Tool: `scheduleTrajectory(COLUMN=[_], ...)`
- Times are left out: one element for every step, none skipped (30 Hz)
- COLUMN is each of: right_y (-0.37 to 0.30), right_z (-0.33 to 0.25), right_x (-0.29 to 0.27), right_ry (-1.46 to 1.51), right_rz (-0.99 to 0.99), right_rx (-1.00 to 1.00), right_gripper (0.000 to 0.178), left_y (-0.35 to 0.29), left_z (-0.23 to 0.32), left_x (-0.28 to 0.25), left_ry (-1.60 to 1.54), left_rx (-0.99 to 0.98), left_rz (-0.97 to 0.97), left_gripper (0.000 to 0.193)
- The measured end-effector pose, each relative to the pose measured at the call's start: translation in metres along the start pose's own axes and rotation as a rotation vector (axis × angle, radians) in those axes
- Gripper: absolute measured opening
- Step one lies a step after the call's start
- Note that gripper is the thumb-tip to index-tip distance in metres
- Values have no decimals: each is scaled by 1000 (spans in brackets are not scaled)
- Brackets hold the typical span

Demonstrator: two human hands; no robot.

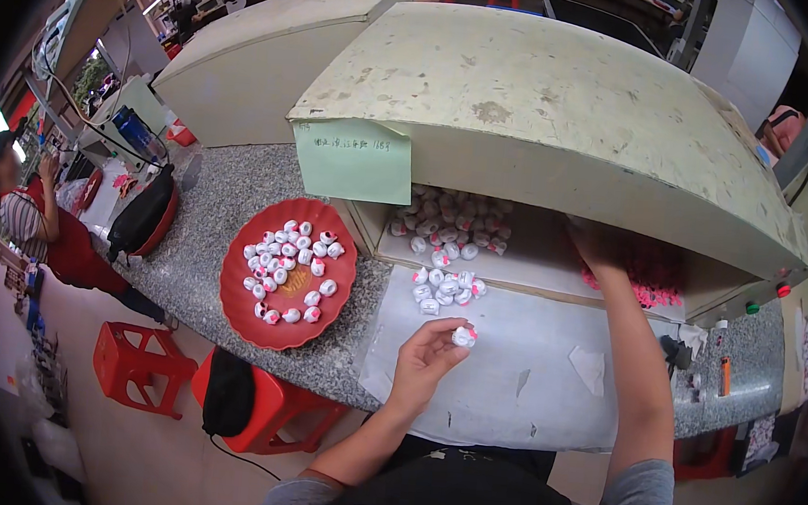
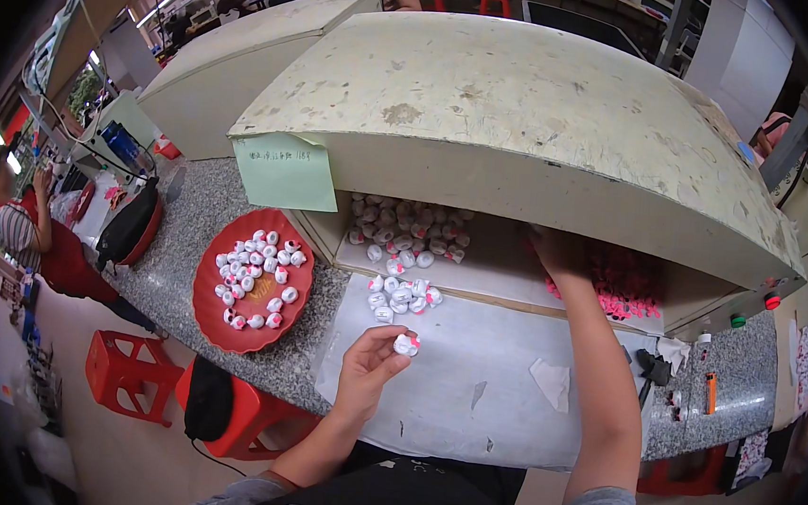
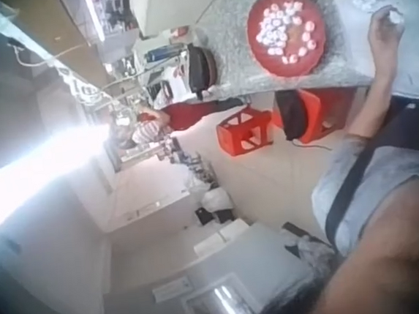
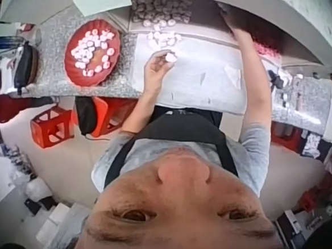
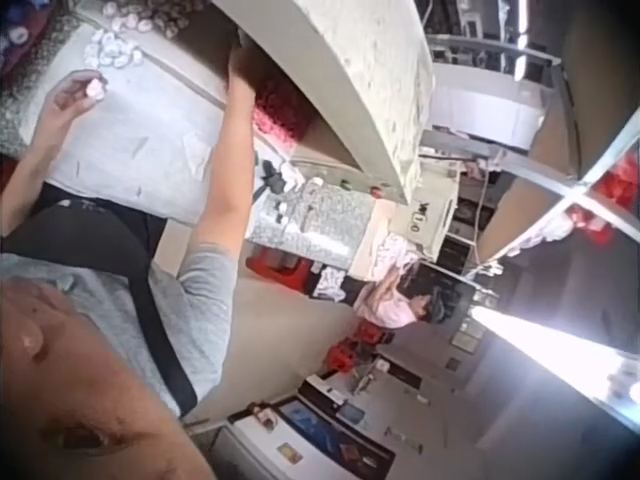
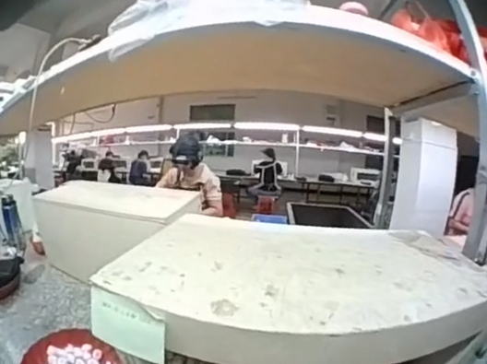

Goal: Applying a red liquid substance to small white toy heads at a factory workbench.

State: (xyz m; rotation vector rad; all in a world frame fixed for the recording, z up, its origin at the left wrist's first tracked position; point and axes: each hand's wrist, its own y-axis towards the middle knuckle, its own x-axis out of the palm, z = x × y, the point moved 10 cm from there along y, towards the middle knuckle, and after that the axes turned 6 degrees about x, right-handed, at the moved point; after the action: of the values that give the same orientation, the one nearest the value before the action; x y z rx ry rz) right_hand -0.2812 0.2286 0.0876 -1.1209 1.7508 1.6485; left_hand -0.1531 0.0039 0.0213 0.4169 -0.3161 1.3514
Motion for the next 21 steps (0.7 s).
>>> scheduleTrajectory(right_y=[-3,-9,-11,-16,-34,-64,-74,-89,-105,-121,-133,-142,-149,-157,-163,-166,-168,-170,-173,-175,-179], right_z=[10,17,9,0,2,-3,-21,-36,-50,-60,-69,-76,-79,-78,-77,-78,-81,-82,-82,-80,-75], right_x=[4,8,8,5,-4,-9,-25,-40,-44,-46,-46,-44,-42,-35,-32,-30,-30,-30,-29,-27,-24], right_ry=[31,65,134,205,504,800,1011,1178,1216,1248,1260,1276,1283,1368,1451,1473,1479,1508,1536,1537,1558], right_rz=[-113,-228,-282,-338,-401,-465,-364,-295,-337,-368,-398,-435,-435,-405,-373,-365,-362,-348,-332,-329,-290], right_rx=[98,195,176,154,410,669,606,621,646,677,679,676,665,722,782,823,820,841,864,864,894], right_gripper=[26,30,27,25,21,16,11,9,9,10,10,10,10,11,11,10,10,10,10,10,11], left_y=[0,0,0,-1,-1,-1,-2,-2,-4,-5,-8,-12,-15,-18,-21,-23,-25,-27,-28,-29,-30], left_z=[0,0,0,-1,-3,-6,-8,-14,-19,-21,-27,-29,-28,-28,-27,-26,-26,-26,-24,-25,-24], left_x=[0,2,2,0,1,3,4,17,29,35,48,57,58,61,63,63,63,63,64,66,68], left_ry=[0,-9,-19,-15,-53,-89,-82,-121,-157,-154,-206,-255,-248,-238,-229,-231,-224,-213,-204,-202,-207], left_rx=[1,-5,-7,-2,-10,-15,-4,-48,-87,-79,-114,-145,-136,-136,-138,-147,-144,-124,-104,-105,-95], left_rz=[6,-4,-8,8,-9,-27,-8,-62,-110,-112,-167,-214,-213,-228,-246,-240,-242,-246,-252,-255,-266], left_gripper=[33,33,33,33,33,33,33,33,33,33,33,32,32,32,32,32,32,32,32,32,32])
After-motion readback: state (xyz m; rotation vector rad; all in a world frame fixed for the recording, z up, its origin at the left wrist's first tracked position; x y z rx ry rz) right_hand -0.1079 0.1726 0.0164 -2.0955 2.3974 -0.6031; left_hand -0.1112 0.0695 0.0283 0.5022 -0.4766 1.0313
